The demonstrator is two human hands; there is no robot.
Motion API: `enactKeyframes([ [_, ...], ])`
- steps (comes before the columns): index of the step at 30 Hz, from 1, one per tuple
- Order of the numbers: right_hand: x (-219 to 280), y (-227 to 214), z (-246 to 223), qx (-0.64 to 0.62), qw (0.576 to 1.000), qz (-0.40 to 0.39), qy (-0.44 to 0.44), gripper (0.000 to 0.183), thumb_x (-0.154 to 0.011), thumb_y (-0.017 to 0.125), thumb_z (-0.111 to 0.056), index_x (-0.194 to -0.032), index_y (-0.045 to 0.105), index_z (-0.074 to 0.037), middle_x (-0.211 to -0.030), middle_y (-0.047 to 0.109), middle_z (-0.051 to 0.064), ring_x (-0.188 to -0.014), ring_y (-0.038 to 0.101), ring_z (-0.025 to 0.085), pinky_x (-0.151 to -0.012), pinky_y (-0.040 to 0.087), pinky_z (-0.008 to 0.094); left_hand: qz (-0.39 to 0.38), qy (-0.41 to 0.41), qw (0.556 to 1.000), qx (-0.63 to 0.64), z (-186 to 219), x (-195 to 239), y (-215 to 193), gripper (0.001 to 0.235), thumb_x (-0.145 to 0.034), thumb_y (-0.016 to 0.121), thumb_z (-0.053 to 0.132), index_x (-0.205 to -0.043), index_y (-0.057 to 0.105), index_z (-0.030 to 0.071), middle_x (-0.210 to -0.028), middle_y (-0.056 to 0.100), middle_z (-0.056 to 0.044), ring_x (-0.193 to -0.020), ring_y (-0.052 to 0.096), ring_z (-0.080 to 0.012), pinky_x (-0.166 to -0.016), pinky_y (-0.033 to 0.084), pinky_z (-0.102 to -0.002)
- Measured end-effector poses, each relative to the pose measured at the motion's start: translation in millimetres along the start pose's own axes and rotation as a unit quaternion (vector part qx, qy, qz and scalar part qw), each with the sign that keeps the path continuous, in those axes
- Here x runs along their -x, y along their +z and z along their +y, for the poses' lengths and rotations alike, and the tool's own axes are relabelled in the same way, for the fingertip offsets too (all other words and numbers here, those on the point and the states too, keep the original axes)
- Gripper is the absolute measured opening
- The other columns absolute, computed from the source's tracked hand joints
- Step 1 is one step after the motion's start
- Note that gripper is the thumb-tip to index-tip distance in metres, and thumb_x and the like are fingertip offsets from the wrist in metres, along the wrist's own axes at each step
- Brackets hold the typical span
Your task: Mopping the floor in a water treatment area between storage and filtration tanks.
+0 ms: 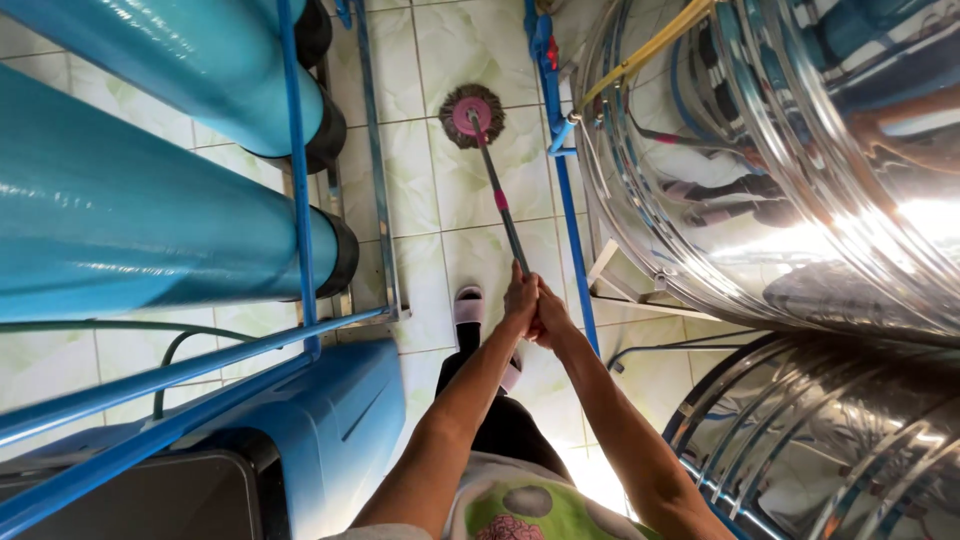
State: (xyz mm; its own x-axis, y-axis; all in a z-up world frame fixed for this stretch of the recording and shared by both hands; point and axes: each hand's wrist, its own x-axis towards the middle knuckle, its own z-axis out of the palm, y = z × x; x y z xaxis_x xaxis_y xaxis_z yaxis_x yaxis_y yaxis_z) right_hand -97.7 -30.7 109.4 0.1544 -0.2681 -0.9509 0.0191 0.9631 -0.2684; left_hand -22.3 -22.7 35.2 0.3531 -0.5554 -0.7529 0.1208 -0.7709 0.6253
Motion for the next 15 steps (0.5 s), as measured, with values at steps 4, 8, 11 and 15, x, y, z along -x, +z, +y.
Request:
enactKeyframes([
  [4,41.3,11.9,-13.3,0.009,0.997,-0.049,-0.058,0.037,-0.106,0.040,-0.039,-0.139,0.057,-0.035,-0.055,0.053,0.001,-0.029,0.040,0.017,-0.025,0.032,0.033,0.025,0.018,0.993,0.115,-4.5,35.1,-0.6,0.072,-0.092,0.054,0.043,-0.157,0.034,0.021,-0.135,0.063,-0.022,-0.117,0.065,-0.0393,-0.092,0.054,-0.046],
  [8,84.5,-5.8,6.5,0.101,0.994,0.004,-0.037,0.044,-0.107,0.041,-0.035,-0.149,0.052,-0.034,-0.053,0.053,0.004,-0.028,0.041,0.017,-0.025,0.032,0.033,0.019,-0.040,0.986,0.163,7.5,101.9,-6.0,0.065,-0.096,0.055,0.039,-0.156,0.037,0.019,-0.133,0.063,-0.021,-0.118,0.064,-0.0393,-0.094,0.052,-0.046],
  [11,85.7,-12.5,6.2,0.081,0.997,0.005,0.000,0.045,-0.106,0.041,-0.037,-0.150,0.052,-0.037,-0.050,0.047,0.002,-0.027,0.039,0.015,-0.024,0.032,0.033,0.012,-0.092,0.980,0.173,15.4,110.5,-5.1,0.069,-0.097,0.053,0.039,-0.159,0.029,0.021,-0.135,0.061,-0.019,-0.119,0.063,-0.0384,-0.095,0.052,-0.046],
  [15,44.3,-10.5,-20.5,0.047,0.999,-0.003,0.016,0.044,-0.108,0.041,-0.038,-0.150,0.054,-0.035,-0.051,0.050,0.003,-0.029,0.042,0.017,-0.027,0.035,0.034,0.019,-0.053,0.986,0.155,-20.7,33.1,29.4,0.076,-0.097,0.052,0.037,-0.163,0.018,0.021,-0.139,0.058,-0.020,-0.118,0.061,-0.0393,-0.097,0.050,-0.045],
])
